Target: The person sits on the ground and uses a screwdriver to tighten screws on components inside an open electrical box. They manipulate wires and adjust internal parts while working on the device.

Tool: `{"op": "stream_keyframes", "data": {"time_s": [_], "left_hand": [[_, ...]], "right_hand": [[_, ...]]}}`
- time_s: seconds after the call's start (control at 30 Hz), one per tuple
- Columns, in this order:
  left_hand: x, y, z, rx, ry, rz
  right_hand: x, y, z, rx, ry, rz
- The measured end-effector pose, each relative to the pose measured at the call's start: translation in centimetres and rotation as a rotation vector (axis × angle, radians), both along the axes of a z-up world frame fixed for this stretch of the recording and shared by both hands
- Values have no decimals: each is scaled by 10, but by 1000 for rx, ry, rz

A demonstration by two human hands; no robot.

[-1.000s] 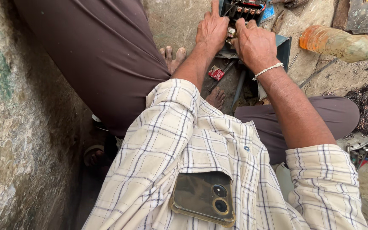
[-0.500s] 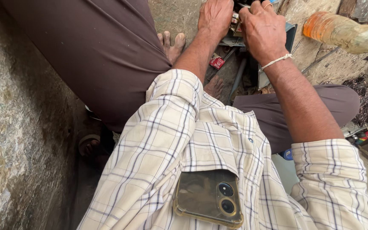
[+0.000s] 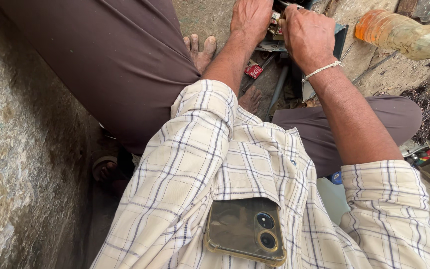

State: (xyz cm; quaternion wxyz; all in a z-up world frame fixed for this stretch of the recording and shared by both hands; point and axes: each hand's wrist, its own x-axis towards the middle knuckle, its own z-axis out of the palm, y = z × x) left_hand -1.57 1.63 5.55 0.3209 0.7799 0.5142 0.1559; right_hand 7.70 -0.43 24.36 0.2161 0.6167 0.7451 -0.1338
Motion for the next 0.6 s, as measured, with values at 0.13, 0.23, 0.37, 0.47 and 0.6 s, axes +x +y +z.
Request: {"op": "stream_keyframes", "data": {"time_s": [0.13,0.23,0.37,0.47,0.6], "left_hand": [[2,-1,1,-92,-11,-7],[0,-2,0,-15,-33,5],[3,-2,-3,-115,-6,-33],[6,-1,-6,-108,13,-51],[5,-4,-9,-98,11,-42]], "right_hand": [[3,-4,0,174,20,137],[2,-6,-1,256,-73,232],[3,-2,-7,40,-44,48],[4,0,-11,88,5,2],[1,-2,-8,127,-103,158]]}}
